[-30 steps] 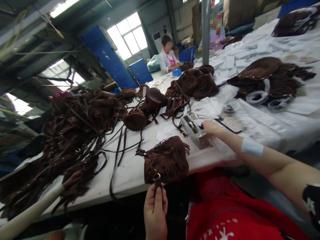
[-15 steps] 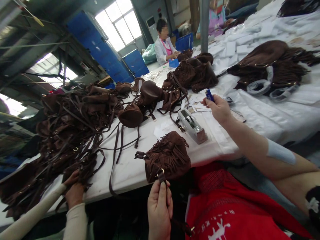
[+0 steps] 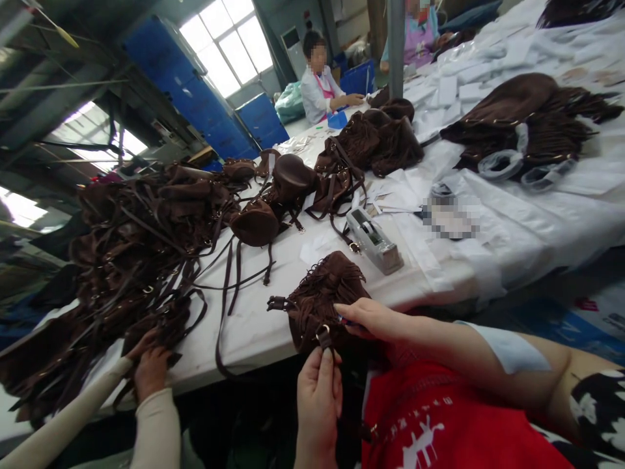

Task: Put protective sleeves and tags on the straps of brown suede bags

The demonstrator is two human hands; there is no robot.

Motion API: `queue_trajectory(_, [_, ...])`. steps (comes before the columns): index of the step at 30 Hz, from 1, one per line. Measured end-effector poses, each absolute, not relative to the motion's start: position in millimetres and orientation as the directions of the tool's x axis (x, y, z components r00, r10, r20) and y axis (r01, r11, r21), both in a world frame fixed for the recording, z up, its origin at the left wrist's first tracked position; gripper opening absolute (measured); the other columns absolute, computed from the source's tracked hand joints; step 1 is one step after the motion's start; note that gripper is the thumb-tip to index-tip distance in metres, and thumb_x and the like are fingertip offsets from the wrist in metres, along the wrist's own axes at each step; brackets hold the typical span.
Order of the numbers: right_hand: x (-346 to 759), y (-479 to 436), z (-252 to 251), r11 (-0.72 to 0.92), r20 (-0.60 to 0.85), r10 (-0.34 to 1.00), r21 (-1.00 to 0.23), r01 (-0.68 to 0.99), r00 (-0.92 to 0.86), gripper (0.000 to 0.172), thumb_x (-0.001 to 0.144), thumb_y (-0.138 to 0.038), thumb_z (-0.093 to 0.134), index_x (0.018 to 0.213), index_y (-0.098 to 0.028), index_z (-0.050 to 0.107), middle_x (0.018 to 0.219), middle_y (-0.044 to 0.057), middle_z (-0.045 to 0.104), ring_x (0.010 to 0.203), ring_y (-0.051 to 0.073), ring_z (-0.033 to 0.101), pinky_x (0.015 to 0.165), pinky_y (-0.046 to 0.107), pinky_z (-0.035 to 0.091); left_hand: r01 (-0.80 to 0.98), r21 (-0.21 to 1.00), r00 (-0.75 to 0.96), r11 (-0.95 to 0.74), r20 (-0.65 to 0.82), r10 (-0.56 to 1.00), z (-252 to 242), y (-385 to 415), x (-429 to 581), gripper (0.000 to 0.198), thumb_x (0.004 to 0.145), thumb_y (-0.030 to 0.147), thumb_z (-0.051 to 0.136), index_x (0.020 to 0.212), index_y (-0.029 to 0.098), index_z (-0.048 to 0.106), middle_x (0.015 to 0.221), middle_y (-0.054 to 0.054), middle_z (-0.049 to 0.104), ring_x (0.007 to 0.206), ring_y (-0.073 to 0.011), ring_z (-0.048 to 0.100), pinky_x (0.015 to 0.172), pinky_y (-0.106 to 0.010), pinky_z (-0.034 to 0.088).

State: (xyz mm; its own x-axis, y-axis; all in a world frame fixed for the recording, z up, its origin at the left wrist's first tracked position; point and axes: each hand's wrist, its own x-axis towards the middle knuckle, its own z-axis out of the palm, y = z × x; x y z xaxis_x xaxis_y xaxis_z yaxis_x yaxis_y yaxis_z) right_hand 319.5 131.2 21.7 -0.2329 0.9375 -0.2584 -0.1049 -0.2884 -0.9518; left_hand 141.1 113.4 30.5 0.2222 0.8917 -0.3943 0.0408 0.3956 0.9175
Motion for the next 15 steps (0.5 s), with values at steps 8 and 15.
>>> queue_trajectory(8, [309, 123, 28, -0.118, -0.161, 0.985, -0.891, 0.437, -0.062, 0.057, 0.088, -0.056, 0.042, 0.055, -0.014, 0.059, 0.051, -0.001, 0.045, 0.05, 0.009, 0.035, 0.049, 0.025, 0.021, -0.013, 0.895, 0.259, 0.446, -0.428, 0.866, 29, 110, 138, 0.044, 0.072, 0.057, 0.068, 0.072, 0.015, 0.056, 0.04, 0.013, 0.03, 0.03, 0.0009, 0.02, 0.03, -0.009, 0.014])
queue_trajectory(15, [305, 122, 28, -0.094, -0.147, 0.987, -0.844, 0.528, -0.061, 0.058, 0.09, -0.053, 0.038, 0.053, -0.015, 0.059, 0.05, -0.001, 0.045, 0.049, 0.009, 0.034, 0.049, 0.026, 0.019, -0.038, 0.885, 0.242, 0.464, -0.443, 0.864, 29, 109, 137, 0.045, 0.069, 0.058, 0.071, 0.072, 0.015, 0.056, 0.04, 0.013, 0.031, 0.03, 0.001, 0.019, 0.029, -0.009, 0.014])
